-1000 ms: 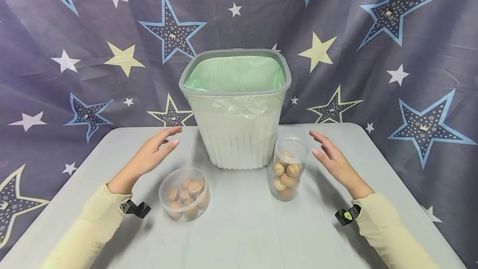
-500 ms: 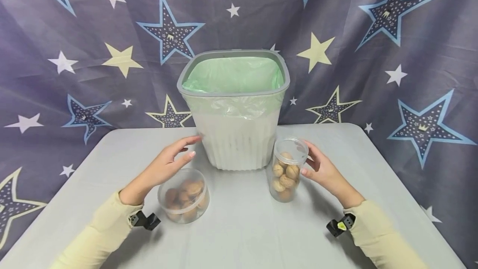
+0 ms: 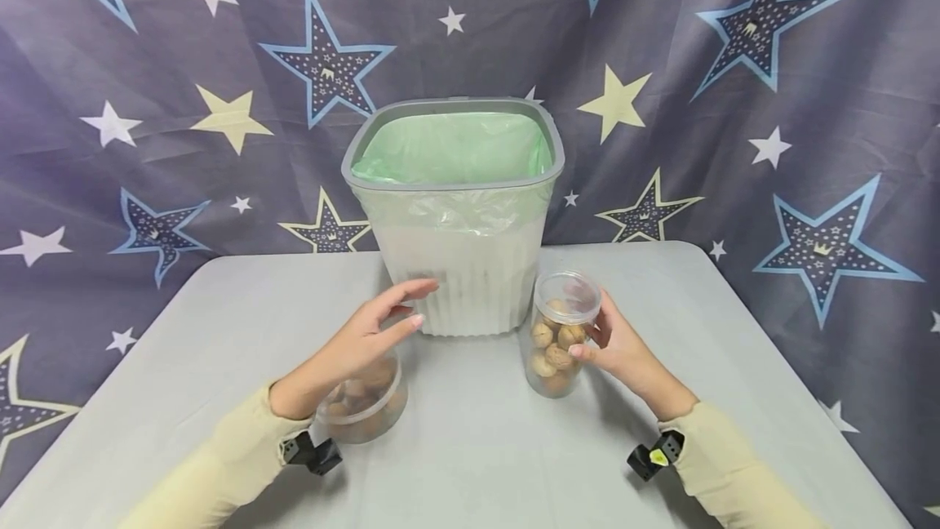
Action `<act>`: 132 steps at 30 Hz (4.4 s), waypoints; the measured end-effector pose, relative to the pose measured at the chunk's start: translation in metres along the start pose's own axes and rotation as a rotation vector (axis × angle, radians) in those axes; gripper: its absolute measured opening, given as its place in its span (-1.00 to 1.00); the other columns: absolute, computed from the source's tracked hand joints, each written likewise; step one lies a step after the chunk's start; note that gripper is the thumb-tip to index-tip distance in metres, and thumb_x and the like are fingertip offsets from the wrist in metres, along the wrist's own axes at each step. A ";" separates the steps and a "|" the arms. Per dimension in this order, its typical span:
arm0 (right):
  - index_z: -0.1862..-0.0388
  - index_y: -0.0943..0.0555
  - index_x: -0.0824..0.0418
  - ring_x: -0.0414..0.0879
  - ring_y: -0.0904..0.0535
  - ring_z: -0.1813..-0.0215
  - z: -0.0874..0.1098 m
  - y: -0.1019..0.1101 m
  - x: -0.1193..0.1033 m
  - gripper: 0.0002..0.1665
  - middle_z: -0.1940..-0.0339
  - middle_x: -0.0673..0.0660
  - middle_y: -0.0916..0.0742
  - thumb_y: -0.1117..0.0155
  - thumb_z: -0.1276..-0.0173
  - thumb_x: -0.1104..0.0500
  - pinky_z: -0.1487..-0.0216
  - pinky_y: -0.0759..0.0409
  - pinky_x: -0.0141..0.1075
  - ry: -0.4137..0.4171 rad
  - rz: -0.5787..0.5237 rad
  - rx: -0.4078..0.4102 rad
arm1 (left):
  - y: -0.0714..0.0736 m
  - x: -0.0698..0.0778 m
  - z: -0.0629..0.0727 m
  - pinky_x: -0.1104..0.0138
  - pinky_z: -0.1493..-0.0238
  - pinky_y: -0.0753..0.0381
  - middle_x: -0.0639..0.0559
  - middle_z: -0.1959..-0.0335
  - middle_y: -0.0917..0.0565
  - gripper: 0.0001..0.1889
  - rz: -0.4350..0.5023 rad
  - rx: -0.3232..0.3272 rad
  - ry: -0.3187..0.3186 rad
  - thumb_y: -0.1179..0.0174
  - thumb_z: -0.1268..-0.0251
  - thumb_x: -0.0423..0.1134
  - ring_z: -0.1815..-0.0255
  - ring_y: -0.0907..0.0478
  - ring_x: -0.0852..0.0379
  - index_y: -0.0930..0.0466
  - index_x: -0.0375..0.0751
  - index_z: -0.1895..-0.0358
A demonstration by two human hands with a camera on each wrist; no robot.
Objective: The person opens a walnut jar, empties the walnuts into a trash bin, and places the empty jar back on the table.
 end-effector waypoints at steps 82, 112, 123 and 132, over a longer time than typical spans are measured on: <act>-0.24 -0.28 0.45 -0.23 -0.54 0.03 0.025 -0.016 0.072 -0.29 0.02 -0.04 -0.66 -0.35 -0.14 0.35 -0.04 -0.46 -0.45 -0.443 0.101 -0.277 | -0.117 0.022 -0.087 0.44 -0.13 -0.44 0.02 -0.19 -0.53 -0.04 0.218 0.148 0.063 -0.54 0.23 -0.25 -0.08 -0.49 0.25 -0.26 -0.18 -0.38; -0.14 -0.43 0.35 -0.15 -0.50 -0.11 0.007 -0.043 0.046 -0.29 -0.13 0.11 -0.58 -0.48 0.03 0.35 -0.22 -0.36 -0.43 -0.237 0.199 -0.246 | -0.077 0.036 -0.043 0.37 -0.06 -0.51 -0.02 -0.15 -0.55 -0.02 0.324 0.200 0.040 -0.54 0.26 -0.37 -0.04 -0.53 0.16 -0.24 -0.17 -0.39; -0.35 -0.25 0.25 -0.22 -0.46 -0.16 0.004 -0.043 0.033 0.01 -0.19 0.13 -0.52 -0.54 0.10 0.30 -0.20 -0.36 -0.43 -0.180 0.326 -0.185 | -0.061 0.038 -0.031 0.31 -0.11 -0.50 -0.03 -0.20 -0.50 -0.03 0.395 0.176 0.063 -0.49 0.21 -0.45 -0.10 -0.50 0.10 -0.20 -0.19 -0.41; -0.19 -0.38 0.31 -0.22 -0.56 0.08 -0.001 -0.048 0.023 -0.16 0.07 0.01 -0.64 -0.54 0.12 0.32 -0.01 -0.49 -0.43 -0.122 0.354 -0.199 | -0.043 0.028 -0.019 0.23 -0.17 -0.47 -0.07 -0.25 -0.44 -0.06 0.383 0.175 0.107 -0.46 0.16 -0.46 -0.15 -0.45 0.05 -0.19 -0.20 -0.41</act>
Point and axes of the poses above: each hand's wrist, its own z-axis away from the middle knuckle, its own y-axis out of the back of the hand, x = y × z, the point moved 9 cm from there along -z, towards the middle knuckle
